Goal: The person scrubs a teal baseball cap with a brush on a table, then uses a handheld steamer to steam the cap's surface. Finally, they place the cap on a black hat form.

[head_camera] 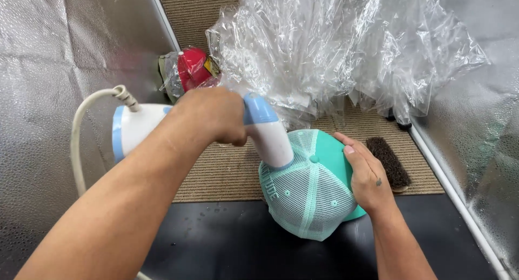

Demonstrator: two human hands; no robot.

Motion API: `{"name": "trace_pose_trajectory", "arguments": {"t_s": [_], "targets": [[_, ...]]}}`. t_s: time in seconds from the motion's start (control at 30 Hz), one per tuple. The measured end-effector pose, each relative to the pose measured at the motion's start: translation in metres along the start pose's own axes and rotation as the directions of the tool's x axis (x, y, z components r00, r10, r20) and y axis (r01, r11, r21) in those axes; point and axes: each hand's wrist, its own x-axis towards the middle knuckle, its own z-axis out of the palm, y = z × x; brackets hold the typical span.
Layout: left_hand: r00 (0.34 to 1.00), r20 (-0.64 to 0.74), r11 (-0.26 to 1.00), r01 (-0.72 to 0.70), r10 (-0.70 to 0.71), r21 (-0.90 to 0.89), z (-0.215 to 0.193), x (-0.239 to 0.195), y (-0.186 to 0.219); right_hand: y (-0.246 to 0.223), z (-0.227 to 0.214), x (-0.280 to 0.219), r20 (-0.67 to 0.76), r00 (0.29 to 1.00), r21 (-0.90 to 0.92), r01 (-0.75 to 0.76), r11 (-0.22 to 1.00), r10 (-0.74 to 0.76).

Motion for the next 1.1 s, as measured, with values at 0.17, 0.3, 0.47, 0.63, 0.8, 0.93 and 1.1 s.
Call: {"name": "trace_pose_trajectory", "arguments": {"t_s": [0.17, 0.3, 0.47, 0.63, 0.8, 0.93, 1.1], "targets": [[0.991, -0.074, 0.993, -0.112, 0.113, 0.024, -0.021, 0.025, 0.041, 0.01, -0.003, 0.003, 0.013, 1.0, -0.008, 0.024, 1.0, -0.024], [0.77, -0.515, 0.926, -0.32, 0.376, 0.198, 0.005, 0.055, 0.079, 0.03, -0.004, 0.007, -0.031, 0.999, 0.016, 0.038, 0.999, -0.037], [0.887, -0.309, 0.939, -0.329, 0.344, 0.101, -0.024, 0.055, 0.092, 0.024, -0.005, 0.003, -0.039, 0.999, 0.014, 0.015, 1.0, -0.014], [0.934, -0.257, 0.969, -0.24, 0.249, 0.065, -0.012, 0.04, 0.046, 0.009, -0.006, 0.001, -0.013, 1.0, -0.063, -0.003, 0.998, 0.002], [0.999, 0.016, 0.998, -0.037, 0.036, 0.045, -0.002, -0.002, -0.003, 0.007, -0.005, -0.001, -0.009, 0.998, -0.055, -0.066, 0.996, 0.066], [0.999, -0.025, 0.999, -0.025, 0.024, -0.043, -0.001, -0.026, -0.004, 0.003, -0.003, -0.004, -0.011, 0.998, -0.047, -0.054, 0.997, 0.054], [0.988, -0.105, 0.992, -0.117, 0.112, -0.049, -0.017, -0.008, 0.024, 0.0, -0.004, -0.004, -0.023, 0.999, -0.04, -0.038, 0.998, 0.037]]}}
